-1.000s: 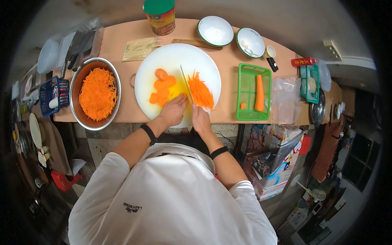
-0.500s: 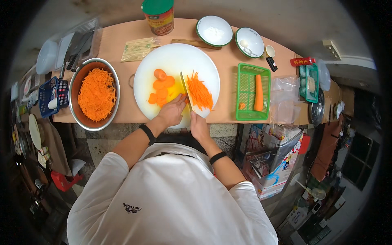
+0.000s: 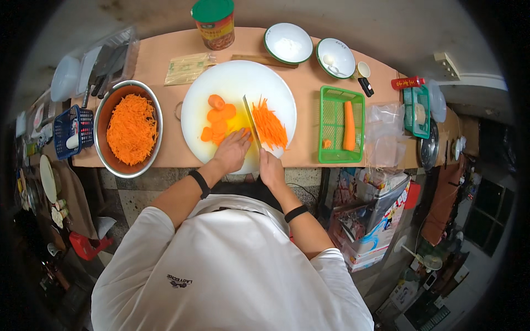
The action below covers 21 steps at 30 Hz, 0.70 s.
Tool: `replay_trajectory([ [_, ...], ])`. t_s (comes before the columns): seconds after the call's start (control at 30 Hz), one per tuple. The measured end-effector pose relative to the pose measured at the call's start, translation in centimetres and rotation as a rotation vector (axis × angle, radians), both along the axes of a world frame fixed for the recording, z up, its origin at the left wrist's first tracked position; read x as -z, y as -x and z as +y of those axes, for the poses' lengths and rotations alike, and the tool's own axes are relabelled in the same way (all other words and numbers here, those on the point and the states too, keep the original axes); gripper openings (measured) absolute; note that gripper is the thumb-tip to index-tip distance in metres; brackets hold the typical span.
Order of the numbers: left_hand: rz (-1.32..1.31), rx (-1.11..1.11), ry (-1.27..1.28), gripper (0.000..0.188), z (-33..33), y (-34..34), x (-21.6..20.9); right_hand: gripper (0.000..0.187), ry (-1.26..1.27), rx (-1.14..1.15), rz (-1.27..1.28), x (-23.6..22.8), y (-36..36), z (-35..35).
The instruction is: Slicing a carrot into rounds and julienning them on a cutting board using a cleaver.
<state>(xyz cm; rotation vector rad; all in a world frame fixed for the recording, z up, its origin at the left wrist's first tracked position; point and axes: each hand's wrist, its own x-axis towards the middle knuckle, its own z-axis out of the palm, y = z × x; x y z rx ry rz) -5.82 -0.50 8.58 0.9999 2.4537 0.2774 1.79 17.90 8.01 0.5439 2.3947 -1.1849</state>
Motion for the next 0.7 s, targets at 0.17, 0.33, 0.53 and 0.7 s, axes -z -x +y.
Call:
replay_trajectory([
  [0.17,-0.025,-0.03,-0.034,0.068,-0.1,-0.1,0.4,0.066,0.009,-0.011,-0.074,0.3,-1.8,-0.2],
  [0.33,-0.09,-0.076,-0.063,0.071,-0.3,0.0,0.0,0.064,0.041,-0.028,-0.028,1.5,-2.5,0.1],
  [0.53,-0.073,-0.104,-0.131,0.073,-0.1,-0.2,0.6,0.065,-0.052,-0.049,0.214,1.9,-0.6,-1.8],
  [0.7,-0.146,-0.074,-0.053,0.077,-0.4,0.3,-0.3,0.062,-0.062,-0.058,0.159,-0.9,4.2,-2.3],
])
